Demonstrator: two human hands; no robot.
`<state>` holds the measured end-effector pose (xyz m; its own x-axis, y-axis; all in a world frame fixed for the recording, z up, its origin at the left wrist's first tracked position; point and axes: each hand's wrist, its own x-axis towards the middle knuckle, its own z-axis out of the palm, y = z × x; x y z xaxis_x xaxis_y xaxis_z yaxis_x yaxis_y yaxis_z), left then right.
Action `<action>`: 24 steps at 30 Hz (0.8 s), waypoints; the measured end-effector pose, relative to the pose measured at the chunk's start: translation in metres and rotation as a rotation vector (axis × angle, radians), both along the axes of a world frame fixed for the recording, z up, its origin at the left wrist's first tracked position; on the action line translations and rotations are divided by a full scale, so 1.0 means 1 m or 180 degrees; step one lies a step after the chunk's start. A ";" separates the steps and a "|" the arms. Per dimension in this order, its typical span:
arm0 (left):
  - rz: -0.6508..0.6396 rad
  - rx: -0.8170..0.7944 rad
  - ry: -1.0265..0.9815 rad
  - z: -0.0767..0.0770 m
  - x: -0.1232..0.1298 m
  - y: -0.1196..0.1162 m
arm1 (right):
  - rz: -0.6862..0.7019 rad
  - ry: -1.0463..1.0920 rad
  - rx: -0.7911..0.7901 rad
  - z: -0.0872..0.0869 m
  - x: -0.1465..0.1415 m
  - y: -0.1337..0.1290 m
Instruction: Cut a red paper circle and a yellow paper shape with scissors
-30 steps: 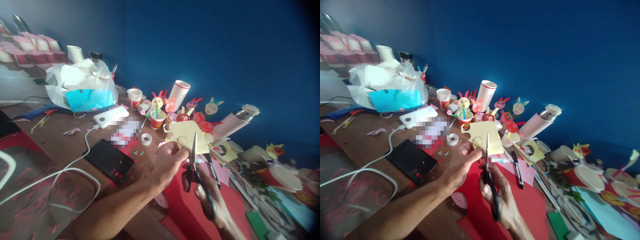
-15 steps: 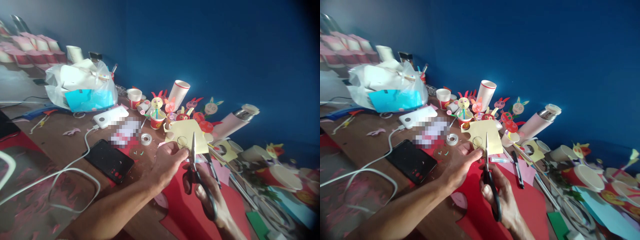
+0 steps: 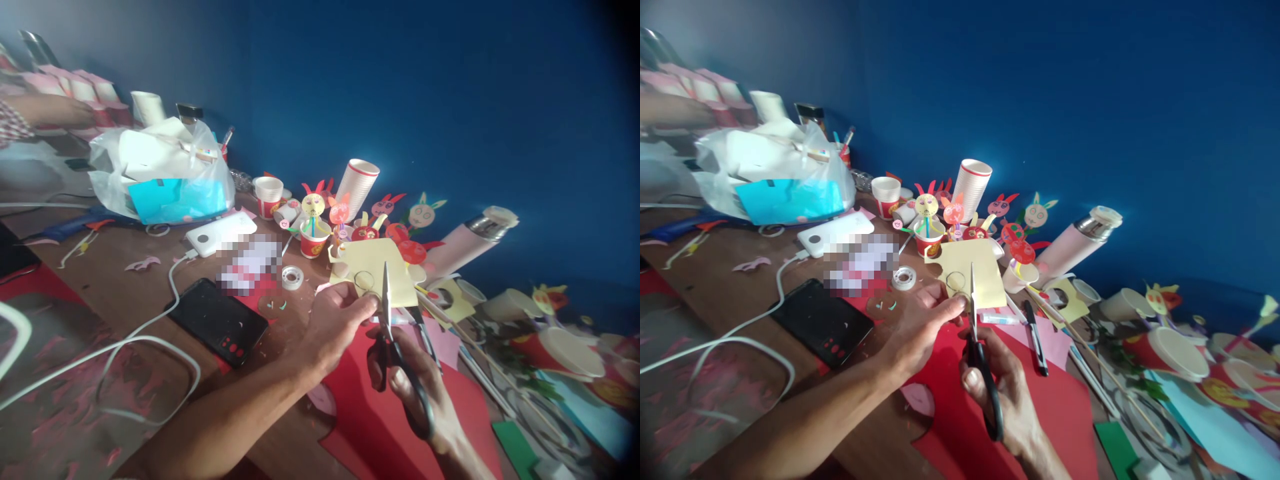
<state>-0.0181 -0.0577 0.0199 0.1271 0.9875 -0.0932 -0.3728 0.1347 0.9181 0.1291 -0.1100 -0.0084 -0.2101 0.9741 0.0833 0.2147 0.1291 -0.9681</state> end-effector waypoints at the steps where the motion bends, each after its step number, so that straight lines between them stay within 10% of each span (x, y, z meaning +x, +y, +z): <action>1: -0.0038 0.0024 -0.0080 0.000 0.000 0.000 | -0.0007 0.0013 0.0013 0.000 0.000 0.000; 24: -0.0208 0.0029 0.0093 0.002 0.000 0.000 | 0.0048 0.0081 -0.0102 0.001 0.002 -0.002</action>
